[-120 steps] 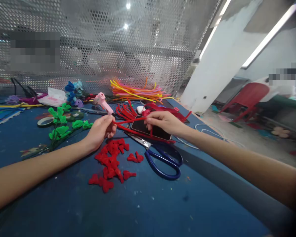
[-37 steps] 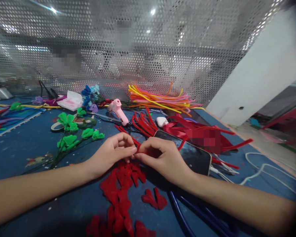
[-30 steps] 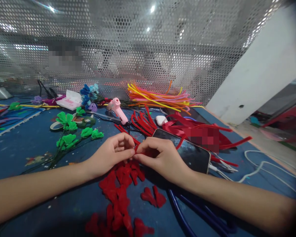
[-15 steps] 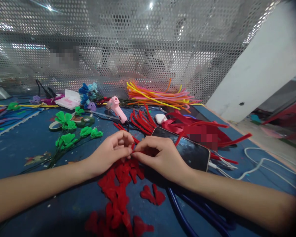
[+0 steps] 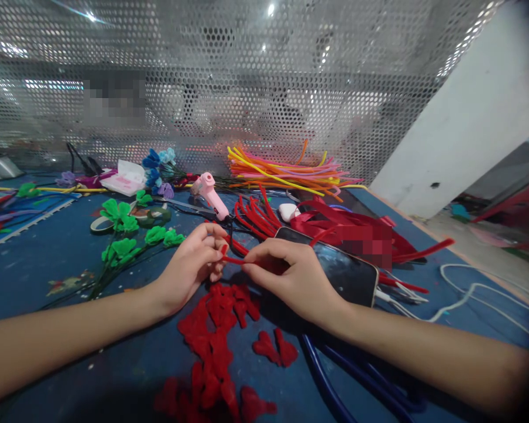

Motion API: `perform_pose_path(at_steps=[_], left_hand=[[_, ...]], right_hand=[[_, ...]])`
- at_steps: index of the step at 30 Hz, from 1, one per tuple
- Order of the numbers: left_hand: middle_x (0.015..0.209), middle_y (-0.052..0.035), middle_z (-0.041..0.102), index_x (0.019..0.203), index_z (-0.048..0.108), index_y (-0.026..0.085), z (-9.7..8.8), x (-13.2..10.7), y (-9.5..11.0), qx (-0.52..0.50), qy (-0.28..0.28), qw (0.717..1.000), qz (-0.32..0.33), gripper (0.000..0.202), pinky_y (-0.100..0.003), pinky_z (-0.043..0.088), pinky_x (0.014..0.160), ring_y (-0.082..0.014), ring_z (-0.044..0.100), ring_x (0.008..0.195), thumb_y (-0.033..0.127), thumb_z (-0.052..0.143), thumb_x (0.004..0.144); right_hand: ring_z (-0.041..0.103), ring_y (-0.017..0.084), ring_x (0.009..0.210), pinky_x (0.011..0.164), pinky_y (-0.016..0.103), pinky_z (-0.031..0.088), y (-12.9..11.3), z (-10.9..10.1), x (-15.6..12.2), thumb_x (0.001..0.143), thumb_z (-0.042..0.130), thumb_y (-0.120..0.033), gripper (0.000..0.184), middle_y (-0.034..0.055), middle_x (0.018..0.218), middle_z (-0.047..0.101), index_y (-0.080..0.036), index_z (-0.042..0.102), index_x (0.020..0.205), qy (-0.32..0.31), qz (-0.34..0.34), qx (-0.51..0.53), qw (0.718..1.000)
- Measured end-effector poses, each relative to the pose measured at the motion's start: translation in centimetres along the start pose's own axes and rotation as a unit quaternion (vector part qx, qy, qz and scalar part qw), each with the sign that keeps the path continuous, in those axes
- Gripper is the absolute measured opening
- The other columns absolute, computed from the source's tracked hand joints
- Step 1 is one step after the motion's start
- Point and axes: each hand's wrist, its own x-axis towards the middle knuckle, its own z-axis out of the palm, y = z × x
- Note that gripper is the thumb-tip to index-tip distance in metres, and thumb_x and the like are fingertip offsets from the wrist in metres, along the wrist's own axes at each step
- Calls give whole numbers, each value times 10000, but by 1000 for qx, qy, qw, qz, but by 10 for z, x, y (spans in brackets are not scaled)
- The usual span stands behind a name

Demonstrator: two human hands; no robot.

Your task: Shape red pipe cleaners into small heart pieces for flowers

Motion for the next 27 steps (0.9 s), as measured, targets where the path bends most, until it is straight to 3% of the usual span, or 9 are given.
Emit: perform_pose_path(at_steps=[7, 10, 13, 22, 27], left_hand=[[716, 50, 437, 849, 461, 186, -4, 1, -3, 47, -24, 998, 43, 173, -184, 357, 485, -54, 404, 543, 150, 540, 700], [807, 30, 460, 864, 483, 182, -6, 1, -4, 96, -28, 991, 87, 288, -185, 394, 580, -79, 451, 697, 177, 673, 649], [845, 23, 475, 869, 482, 186, -7, 1, -4, 110, -49, 989, 83, 383, -194, 403, 624, -98, 463, 773, 172, 741, 587], [722, 48, 498, 804, 493, 178, -9, 3, -2, 77, -103, 990, 61, 383, -190, 387, 569, -67, 461, 622, 148, 766, 538], [637, 57, 483, 699, 490, 154, -11, 3, -5, 51, -140, 988, 38, 325, -176, 370, 521, -57, 449, 566, 153, 775, 543]], right_hand=[[533, 57, 535, 486, 154, 402, -2, -1, -1, 718, 598, -122, 67, -24, 632, 634, -163, 627, 674, 9, -10, -5, 1000], [505, 47, 513, 471, 148, 382, -3, -2, -3, 711, 593, -110, 73, -32, 601, 611, -157, 617, 660, 12, -15, -10, 1000], [502, 48, 514, 468, 147, 380, -4, -2, -3, 711, 591, -113, 66, -31, 603, 607, -154, 615, 665, 6, -13, 7, 1000], [511, 60, 551, 506, 170, 405, -6, -6, -3, 719, 610, -95, 67, -16, 633, 598, -148, 617, 679, -56, -64, 61, 995], [534, 69, 609, 587, 174, 450, -7, -4, -7, 787, 576, -108, 78, 4, 650, 607, -139, 617, 728, -139, -184, 62, 971]])
